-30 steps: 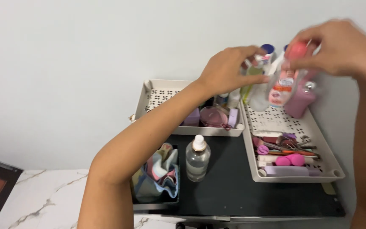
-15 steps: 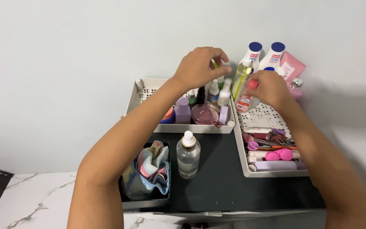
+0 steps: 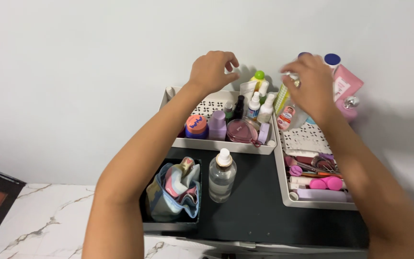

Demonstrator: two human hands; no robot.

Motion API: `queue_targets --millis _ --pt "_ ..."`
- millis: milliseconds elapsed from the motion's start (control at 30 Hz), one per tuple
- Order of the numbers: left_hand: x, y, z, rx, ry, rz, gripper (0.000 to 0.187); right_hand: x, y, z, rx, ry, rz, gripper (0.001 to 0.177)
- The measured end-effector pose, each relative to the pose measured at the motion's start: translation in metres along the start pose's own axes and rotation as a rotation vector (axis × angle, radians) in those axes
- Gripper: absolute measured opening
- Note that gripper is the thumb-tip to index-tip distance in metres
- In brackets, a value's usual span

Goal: The person removes various cosmetic bottles, tubes, and containers from a white tray and places them into a second white tray. They then wipe the first tray with a cloth and place the cloth inside it.

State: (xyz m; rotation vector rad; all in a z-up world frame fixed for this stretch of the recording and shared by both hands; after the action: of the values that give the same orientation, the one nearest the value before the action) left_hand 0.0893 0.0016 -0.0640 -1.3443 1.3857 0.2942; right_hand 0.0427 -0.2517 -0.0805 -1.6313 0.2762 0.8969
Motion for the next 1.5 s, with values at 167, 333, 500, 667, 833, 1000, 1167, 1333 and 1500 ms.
queue_targets --millis 167,333,500,667,833,1000,1167,1333,1500 --pt "0.047 -0.022 0.028 -0.029 -0.188 0.051 0.025 0.038 -0.042 0.058 -0.153 0.092 0.274 0.029" --pt "0.057 -0.022 0.015 -0.045 -0.2 0.091 0.018 0.118 -0.066 0.016 0.022 0.247 0.577 0.04" --pt "0.064 -0.025 0.016 -0.032 -0.177 0.077 0.02 0.167 -0.075 -0.017 0.121 0.152 0.564 0.018" --pt "0.025 -0.024 -0.02 -0.035 -0.144 -0.041 0.039 0.035 -0.095 0.021 0.185 0.038 0.486 0.028" --pt "-0.009 -0.032 -0.086 0.282 0.28 -0.34 0.089 -0.099 -0.088 0.027 -0.238 0.072 -0.224 0.017" --pt "-0.018 -0.046 -0.149 0.315 0.503 -0.115 0.028 -0.144 -0.061 -0.006 -0.035 0.378 0.332 0.029" --pt "0.061 -0.038 -0.195 0.388 0.29 0.425 0.064 -0.1 -0.006 -0.053 0.253 0.384 0.774 0.038" --pt "0.149 -0.028 -0.199 0.336 -0.128 0.742 0.074 -0.027 0.047 -0.108 0.342 0.32 0.826 0.031" --pt "0.223 -0.046 -0.186 0.481 -0.154 0.611 0.053 0.013 0.064 -0.12 0.395 0.308 0.797 0.035"
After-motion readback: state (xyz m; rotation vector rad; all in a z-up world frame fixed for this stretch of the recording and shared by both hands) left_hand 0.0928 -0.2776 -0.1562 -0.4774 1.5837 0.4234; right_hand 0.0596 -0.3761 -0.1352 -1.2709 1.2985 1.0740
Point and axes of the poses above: each hand's wrist, its own y-axis away from the middle knuckle, its own x-axis out of the palm, z = x × y, the point moved 5 cm from there along -y, towards the middle knuckle, and after that the axes turned 5 degrees about -z, right-handed, at the moved point
